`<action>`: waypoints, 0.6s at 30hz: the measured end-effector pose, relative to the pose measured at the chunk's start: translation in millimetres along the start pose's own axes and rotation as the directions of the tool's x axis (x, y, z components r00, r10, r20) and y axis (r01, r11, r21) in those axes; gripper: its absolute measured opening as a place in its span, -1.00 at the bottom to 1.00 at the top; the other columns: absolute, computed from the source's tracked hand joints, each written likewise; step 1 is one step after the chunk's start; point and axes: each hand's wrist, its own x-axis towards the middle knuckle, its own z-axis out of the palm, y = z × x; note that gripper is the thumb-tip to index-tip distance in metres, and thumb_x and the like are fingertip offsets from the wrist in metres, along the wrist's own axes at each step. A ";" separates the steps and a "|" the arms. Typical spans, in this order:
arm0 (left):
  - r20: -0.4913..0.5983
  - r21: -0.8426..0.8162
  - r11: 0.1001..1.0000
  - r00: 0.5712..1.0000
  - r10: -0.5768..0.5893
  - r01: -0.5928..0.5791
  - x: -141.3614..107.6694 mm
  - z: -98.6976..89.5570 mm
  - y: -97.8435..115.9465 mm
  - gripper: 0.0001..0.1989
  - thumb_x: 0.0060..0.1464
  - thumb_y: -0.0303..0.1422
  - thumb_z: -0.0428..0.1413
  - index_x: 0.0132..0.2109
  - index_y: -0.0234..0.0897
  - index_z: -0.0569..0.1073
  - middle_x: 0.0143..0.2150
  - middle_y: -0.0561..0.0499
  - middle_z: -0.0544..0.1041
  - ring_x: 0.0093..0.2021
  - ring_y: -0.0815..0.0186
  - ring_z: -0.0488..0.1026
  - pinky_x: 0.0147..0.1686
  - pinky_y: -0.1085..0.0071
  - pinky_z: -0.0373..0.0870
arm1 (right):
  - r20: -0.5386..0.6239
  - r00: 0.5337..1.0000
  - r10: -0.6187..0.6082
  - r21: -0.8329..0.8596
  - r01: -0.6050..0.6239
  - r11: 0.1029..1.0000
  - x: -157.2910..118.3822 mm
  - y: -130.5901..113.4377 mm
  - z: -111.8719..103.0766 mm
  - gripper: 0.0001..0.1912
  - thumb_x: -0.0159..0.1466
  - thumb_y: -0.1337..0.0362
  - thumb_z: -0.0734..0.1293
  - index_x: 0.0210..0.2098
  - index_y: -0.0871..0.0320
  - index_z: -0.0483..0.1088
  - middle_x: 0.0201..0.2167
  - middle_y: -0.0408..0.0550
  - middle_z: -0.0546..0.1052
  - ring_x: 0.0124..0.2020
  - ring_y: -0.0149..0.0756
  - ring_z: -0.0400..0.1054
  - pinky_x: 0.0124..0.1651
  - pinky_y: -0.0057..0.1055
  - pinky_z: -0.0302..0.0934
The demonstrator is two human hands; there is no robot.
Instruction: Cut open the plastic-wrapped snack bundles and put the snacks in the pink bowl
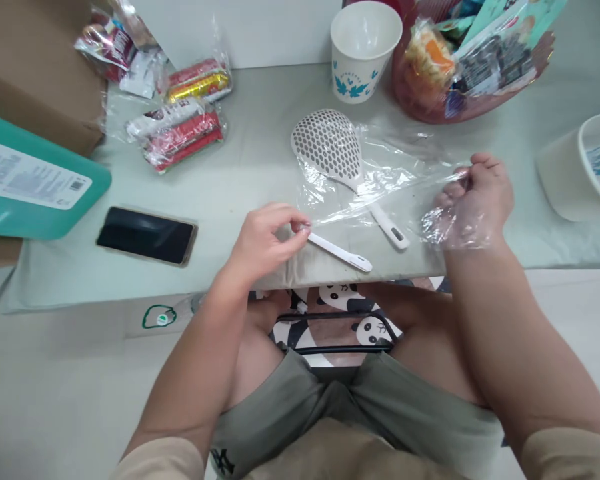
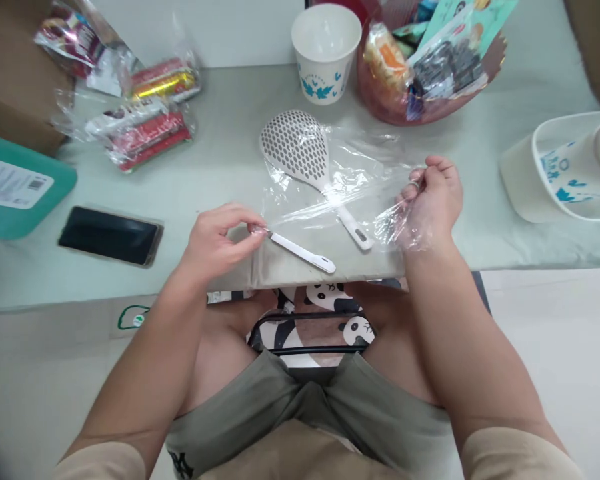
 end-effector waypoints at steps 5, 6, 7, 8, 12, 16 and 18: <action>-0.206 -0.095 0.991 0.973 -0.108 0.090 1.1 2.1 -5.5 -0.92 0.07 -0.48 0.16 -0.32 -0.22 0.53 -0.20 0.00 0.60 -0.15 0.30 0.57 -0.08 0.33 0.53 | 0.009 1.000 0.010 -0.021 -0.010 1.000 -0.9 -2.0 -1.1 -0.70 0.27 0.61 0.04 -0.25 0.08 0.20 -0.55 -0.34 0.24 -0.72 -0.61 -0.05 -0.67 -0.62 -0.23; -0.227 -0.135 0.983 0.962 -0.150 0.122 1.8 3.3 -7.7 -0.92 0.08 -0.48 0.17 -0.29 -0.22 0.52 -0.19 0.00 0.61 -0.15 0.30 0.58 -0.10 0.34 0.55 | 0.010 1.000 0.010 -0.020 -0.010 1.000 -0.9 -1.9 -1.0 -0.70 0.26 0.60 0.04 -0.25 0.08 0.19 -0.55 -0.34 0.24 -0.72 -0.60 -0.05 -0.68 -0.63 -0.23; -0.241 -0.176 0.971 0.950 -0.199 0.159 2.5 4.2 -10.0 -0.93 0.10 -0.47 0.18 -0.26 -0.22 0.52 -0.22 0.02 0.61 -0.18 0.32 0.59 -0.14 0.37 0.56 | 0.009 1.000 0.009 -0.020 -0.009 1.000 -0.9 -1.8 -0.9 -0.70 0.26 0.60 0.05 -0.24 0.08 0.19 -0.55 -0.34 0.24 -0.71 -0.60 -0.05 -0.68 -0.63 -0.23; -0.258 -0.215 0.957 0.934 -0.247 0.194 3.1 4.6 -12.0 -0.93 0.12 -0.46 0.19 -0.22 -0.22 0.53 -0.27 0.04 0.61 -0.24 0.34 0.59 -0.20 0.40 0.56 | 0.010 1.000 0.009 -0.022 -0.008 1.000 -0.7 -1.6 -0.7 -0.71 0.26 0.60 0.05 -0.24 0.08 0.19 -0.54 -0.34 0.24 -0.71 -0.60 -0.04 -0.68 -0.63 -0.22; -0.360 -0.287 0.928 0.870 -0.336 0.239 4.5 2.2 -16.6 -0.91 0.10 -0.44 0.29 -0.22 -0.24 0.56 -0.38 0.08 0.61 -0.36 0.38 0.60 -0.34 0.46 0.53 | 0.004 1.000 0.011 -0.040 -0.010 0.999 0.7 -1.1 0.1 -0.74 0.29 0.58 0.05 -0.24 0.10 0.19 -0.54 -0.32 0.25 -0.71 -0.59 -0.05 -0.69 -0.63 -0.20; -0.447 -0.321 0.930 0.837 -0.315 0.179 6.2 3.6 -16.2 -0.90 0.06 -0.42 0.34 -0.25 -0.23 0.58 -0.36 0.07 0.65 -0.35 0.38 0.61 -0.32 0.47 0.55 | 0.000 1.000 -0.007 -0.060 0.007 0.998 1.8 -0.3 1.3 -0.73 0.32 0.58 0.03 -0.25 0.10 0.19 -0.55 -0.32 0.25 -0.71 -0.58 -0.06 -0.69 -0.62 -0.20; -0.487 -0.357 0.924 0.817 -0.309 0.137 8.0 6.6 -16.1 -0.88 0.04 -0.37 0.37 -0.26 -0.22 0.58 -0.36 0.07 0.65 -0.35 0.38 0.61 -0.31 0.47 0.56 | 0.001 1.000 -0.008 -0.066 0.008 0.998 1.7 0.1 1.1 -0.73 0.33 0.58 0.02 -0.25 0.10 0.18 -0.57 -0.33 0.25 -0.72 -0.58 -0.06 -0.69 -0.63 -0.21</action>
